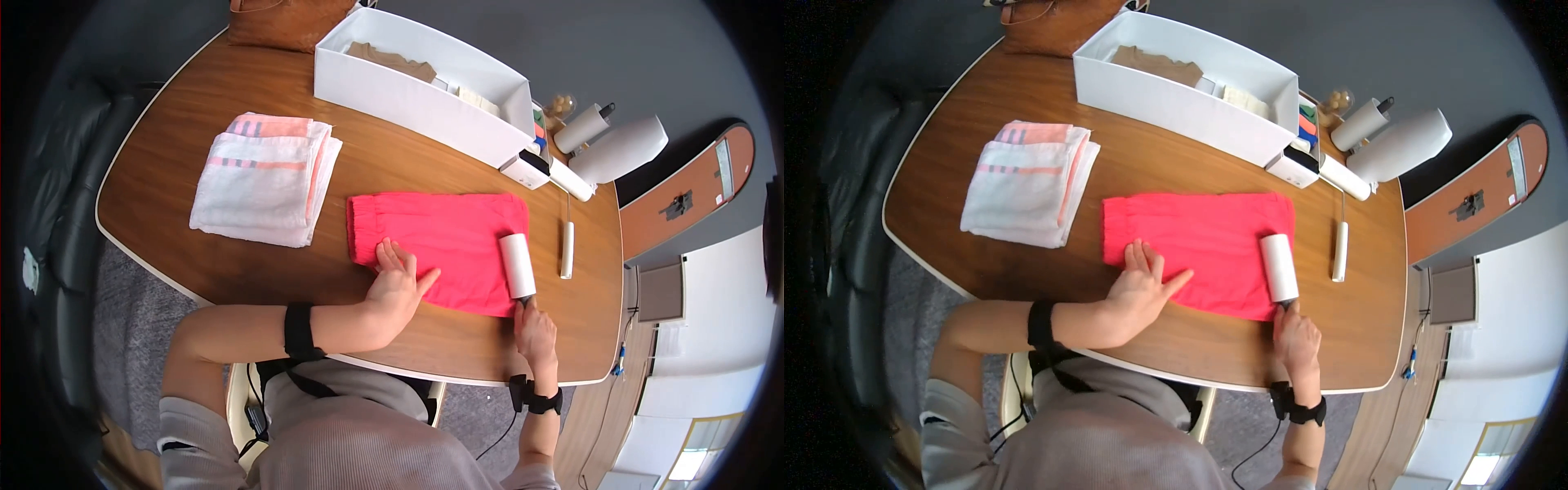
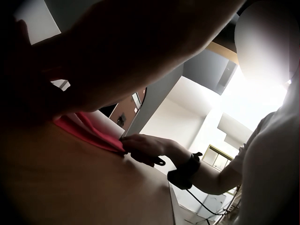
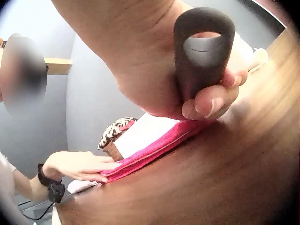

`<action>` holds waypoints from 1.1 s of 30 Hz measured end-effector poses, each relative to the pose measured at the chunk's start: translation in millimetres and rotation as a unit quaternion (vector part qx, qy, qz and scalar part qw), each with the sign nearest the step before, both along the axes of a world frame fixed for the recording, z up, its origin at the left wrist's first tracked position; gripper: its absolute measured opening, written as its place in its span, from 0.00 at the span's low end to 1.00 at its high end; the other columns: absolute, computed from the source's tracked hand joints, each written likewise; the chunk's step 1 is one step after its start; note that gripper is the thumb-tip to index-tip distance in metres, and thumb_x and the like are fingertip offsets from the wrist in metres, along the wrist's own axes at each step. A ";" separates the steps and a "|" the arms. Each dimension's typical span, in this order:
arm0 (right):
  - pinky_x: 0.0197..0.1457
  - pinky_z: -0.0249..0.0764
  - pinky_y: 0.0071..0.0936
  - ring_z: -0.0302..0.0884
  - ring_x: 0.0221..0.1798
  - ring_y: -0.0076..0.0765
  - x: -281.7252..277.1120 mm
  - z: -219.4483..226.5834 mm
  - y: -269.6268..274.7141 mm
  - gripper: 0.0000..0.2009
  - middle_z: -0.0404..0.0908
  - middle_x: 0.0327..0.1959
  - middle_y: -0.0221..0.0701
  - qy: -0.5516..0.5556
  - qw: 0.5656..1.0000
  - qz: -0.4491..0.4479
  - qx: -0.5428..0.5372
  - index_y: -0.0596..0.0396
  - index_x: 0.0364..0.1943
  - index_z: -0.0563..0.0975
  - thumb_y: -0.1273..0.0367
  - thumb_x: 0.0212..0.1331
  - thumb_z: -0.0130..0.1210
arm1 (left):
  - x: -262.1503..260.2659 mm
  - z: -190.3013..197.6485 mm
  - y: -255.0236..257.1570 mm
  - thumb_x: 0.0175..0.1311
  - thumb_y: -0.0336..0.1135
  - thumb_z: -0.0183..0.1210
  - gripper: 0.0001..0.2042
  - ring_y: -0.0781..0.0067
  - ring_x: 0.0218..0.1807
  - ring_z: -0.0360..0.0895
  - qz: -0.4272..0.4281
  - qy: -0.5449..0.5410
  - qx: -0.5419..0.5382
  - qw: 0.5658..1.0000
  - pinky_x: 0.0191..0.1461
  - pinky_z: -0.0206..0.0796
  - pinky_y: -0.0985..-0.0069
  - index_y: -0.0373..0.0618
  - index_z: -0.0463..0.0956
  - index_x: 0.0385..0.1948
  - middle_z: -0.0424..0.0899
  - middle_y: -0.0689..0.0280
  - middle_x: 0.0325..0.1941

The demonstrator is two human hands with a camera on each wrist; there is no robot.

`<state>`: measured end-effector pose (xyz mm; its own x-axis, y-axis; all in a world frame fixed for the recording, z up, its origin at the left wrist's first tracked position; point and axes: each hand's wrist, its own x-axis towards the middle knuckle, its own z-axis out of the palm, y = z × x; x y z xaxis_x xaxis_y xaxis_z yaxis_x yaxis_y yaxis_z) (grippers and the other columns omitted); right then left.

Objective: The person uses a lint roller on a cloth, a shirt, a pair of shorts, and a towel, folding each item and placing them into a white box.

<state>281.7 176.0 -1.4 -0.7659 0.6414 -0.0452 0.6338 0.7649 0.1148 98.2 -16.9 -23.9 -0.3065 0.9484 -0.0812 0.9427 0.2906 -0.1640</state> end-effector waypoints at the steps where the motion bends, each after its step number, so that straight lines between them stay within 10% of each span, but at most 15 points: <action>1: 0.27 0.70 0.48 0.74 0.22 0.57 4.0 -3.2 4.0 0.15 0.74 0.16 0.49 0.019 1.000 -0.019 0.006 0.61 0.32 0.69 0.61 0.59 0.41 | 0.6 -0.5 -2.0 0.60 0.36 0.41 0.24 0.29 0.57 0.57 0.005 -0.035 0.000 0.999 0.60 0.42 0.41 0.66 0.56 0.61 0.59 0.30 0.52; 9: 0.31 0.69 0.46 0.74 0.28 0.56 5.2 8.2 22.9 0.13 0.76 0.25 0.48 0.024 0.986 -0.155 0.048 0.60 0.33 0.69 0.62 0.59 0.43 | -56.8 -10.7 -22.0 0.56 0.59 0.44 0.28 0.45 0.69 0.35 -0.202 -0.189 0.062 0.959 0.66 0.26 0.47 0.70 0.54 0.61 0.41 0.45 0.67; 14: 0.45 0.67 0.40 0.69 0.45 0.52 -49.0 17.5 27.1 0.12 0.71 0.44 0.46 0.222 0.952 0.197 -0.072 0.65 0.38 0.69 0.68 0.56 0.48 | -93.4 12.0 11.4 0.62 0.60 0.34 0.31 0.63 0.70 0.37 -0.178 -0.298 -0.036 0.937 0.70 0.26 0.58 0.59 0.45 0.64 0.46 0.57 0.68; 17: 0.53 0.61 0.36 0.64 0.49 0.52 -88.4 14.8 41.3 0.14 0.68 0.44 0.45 0.139 0.954 0.213 -0.159 0.67 0.40 0.70 0.68 0.57 0.47 | -113.2 17.5 26.5 0.64 0.55 0.34 0.27 0.66 0.70 0.43 -0.132 -0.362 -0.065 0.921 0.70 0.29 0.61 0.55 0.50 0.63 0.52 0.60 0.67; 24: 0.46 0.67 0.34 0.72 0.39 0.47 -115.8 22.7 71.2 0.14 0.75 0.33 0.42 0.075 0.957 0.162 -0.228 0.66 0.33 0.72 0.65 0.60 0.42 | -119.5 22.2 41.7 0.63 0.55 0.34 0.28 0.61 0.68 0.48 -0.093 -0.113 -0.070 0.987 0.70 0.29 0.62 0.45 0.58 0.59 0.60 0.66 0.64; 30: 0.34 0.75 0.25 0.79 0.29 0.31 -105.8 18.8 56.3 0.16 0.80 0.26 0.38 0.051 0.749 -0.021 -0.660 0.63 0.30 0.74 0.64 0.63 0.37 | -105.8 33.0 68.1 0.58 0.65 0.34 0.39 0.52 0.66 0.50 0.013 -0.122 -0.102 0.987 0.69 0.33 0.64 0.35 0.56 0.58 0.61 0.48 0.60; 33: 0.34 0.76 0.24 0.79 0.29 0.34 -98.9 26.8 49.6 0.17 0.79 0.27 0.39 0.020 0.736 0.019 -0.676 0.64 0.32 0.73 0.63 0.64 0.38 | -90.4 26.6 79.2 0.50 0.69 0.43 0.46 0.46 0.66 0.48 0.055 -0.155 -0.108 0.980 0.66 0.41 0.58 0.33 0.52 0.60 0.55 0.40 0.61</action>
